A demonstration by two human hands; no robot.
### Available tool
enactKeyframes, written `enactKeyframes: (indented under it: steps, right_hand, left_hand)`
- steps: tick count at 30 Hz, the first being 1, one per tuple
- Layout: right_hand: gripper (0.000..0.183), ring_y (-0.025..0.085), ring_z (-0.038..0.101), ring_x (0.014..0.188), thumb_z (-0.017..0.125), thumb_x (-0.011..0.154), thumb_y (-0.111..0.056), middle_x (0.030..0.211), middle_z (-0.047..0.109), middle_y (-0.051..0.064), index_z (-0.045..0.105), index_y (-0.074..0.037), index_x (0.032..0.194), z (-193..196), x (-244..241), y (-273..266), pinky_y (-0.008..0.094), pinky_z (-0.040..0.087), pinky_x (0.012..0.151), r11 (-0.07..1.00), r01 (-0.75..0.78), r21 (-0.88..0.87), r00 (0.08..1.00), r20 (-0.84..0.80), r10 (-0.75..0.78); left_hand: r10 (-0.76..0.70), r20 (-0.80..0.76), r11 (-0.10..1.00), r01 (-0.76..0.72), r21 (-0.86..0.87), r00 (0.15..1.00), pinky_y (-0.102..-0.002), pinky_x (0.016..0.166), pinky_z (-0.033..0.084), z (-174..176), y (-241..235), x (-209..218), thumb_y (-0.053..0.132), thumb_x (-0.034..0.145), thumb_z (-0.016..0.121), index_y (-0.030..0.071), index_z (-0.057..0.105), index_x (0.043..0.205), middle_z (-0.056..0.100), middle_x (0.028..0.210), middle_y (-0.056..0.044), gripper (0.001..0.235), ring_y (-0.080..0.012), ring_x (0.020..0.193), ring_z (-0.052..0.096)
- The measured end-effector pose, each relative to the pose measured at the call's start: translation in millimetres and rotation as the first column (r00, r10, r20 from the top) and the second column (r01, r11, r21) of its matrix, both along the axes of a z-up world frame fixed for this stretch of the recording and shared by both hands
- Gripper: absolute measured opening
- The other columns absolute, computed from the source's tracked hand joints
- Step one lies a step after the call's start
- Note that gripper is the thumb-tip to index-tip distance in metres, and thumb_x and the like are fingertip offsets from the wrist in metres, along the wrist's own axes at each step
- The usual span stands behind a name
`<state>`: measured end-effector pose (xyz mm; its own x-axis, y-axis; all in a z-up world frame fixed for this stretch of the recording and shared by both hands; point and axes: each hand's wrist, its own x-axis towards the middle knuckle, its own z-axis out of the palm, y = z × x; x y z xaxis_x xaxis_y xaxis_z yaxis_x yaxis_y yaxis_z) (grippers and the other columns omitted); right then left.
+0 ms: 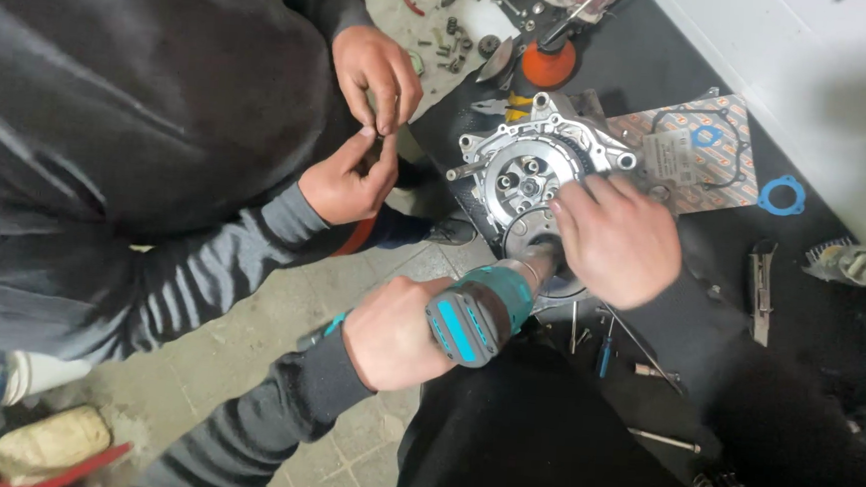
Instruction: The person assembles a small engine on a workbench. They place a clutch assembly into the engine casing, secure it with a screwdriver, then use a power drill to fasten bolts. A gasket is positioned and pressed into place, and the person continues tightening fasteners while a coworker assists.
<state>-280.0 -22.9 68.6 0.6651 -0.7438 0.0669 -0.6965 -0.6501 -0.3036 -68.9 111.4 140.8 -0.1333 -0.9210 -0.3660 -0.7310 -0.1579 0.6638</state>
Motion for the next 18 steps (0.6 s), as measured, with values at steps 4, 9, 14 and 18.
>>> enactKeyframes:
  steps: [4, 9, 14, 18]
  right_hand:
    - [0.045, 0.036, 0.063, 0.107, 0.068, 0.082, -0.022, 0.115, 0.065, 0.016, 0.061, -0.003, 0.123, 21.2, -4.4, 35.9, 0.05, 0.052, 0.088, 0.977, -0.173, -0.127, 0.906, 0.368, 0.209]
    - [0.063, 0.041, 0.059, 0.119, 0.076, 0.081, -0.012, 0.131, 0.057, 0.02, 0.05, -0.002, 0.137, -28.2, 12.1, 78.8, 0.049, 0.051, 0.101, 0.988, -0.148, -0.033, 0.793, 0.593, 0.139]
    - [0.063, 0.037, 0.057, 0.108, 0.084, 0.075, -0.016, 0.12, 0.053, 0.014, 0.055, -0.015, 0.131, -18.2, 30.1, 109.3, 0.054, 0.051, 0.091, 0.966, -0.187, -0.179, 0.683, 0.683, 0.259]
    - [0.056, 0.036, 0.055, 0.106, 0.077, 0.077, -0.019, 0.117, 0.054, 0.01, 0.059, -0.021, 0.13, -24.1, 33.9, 135.3, 0.055, 0.052, 0.088, 0.933, -0.256, -0.253, 0.754, 0.552, 0.356]
  left_hand:
    - [0.068, -0.139, 0.997, -0.063, 0.038, 0.988, -0.042, 0.067, 0.058, -5.2, 4.6, 1.4, 0.025, 0.074, 0.077, 0.007, 0.071, 0.095, 0.072, 0.077, -0.018, 0.029, -0.0383, 0.079, 0.072]
    - [0.682, -0.648, 0.714, -0.117, 0.69, 0.34, -0.035, 0.067, 0.056, -44.6, -24.8, 47.6, 0.023, 0.08, 0.079, 0.005, 0.07, 0.097, 0.069, 0.081, -0.014, 0.027, -0.029, 0.078, 0.069]
    - [0.589, 0.59, 0.125, 0.784, 0.608, -0.552, -0.025, 0.065, 0.051, -177.3, -134.3, 179.0, 0.02, 0.088, 0.083, 0.001, 0.066, 0.1, 0.062, 0.086, -0.009, 0.028, -0.0154, 0.076, 0.062]
    - [0.796, 0.347, 0.279, 0.809, 0.517, -0.496, -0.024, 0.065, 0.048, -166.6, -127.7, 174.7, 0.021, 0.095, 0.082, 0.002, 0.061, 0.106, 0.058, 0.093, -0.006, 0.03, -0.0125, 0.077, 0.055]
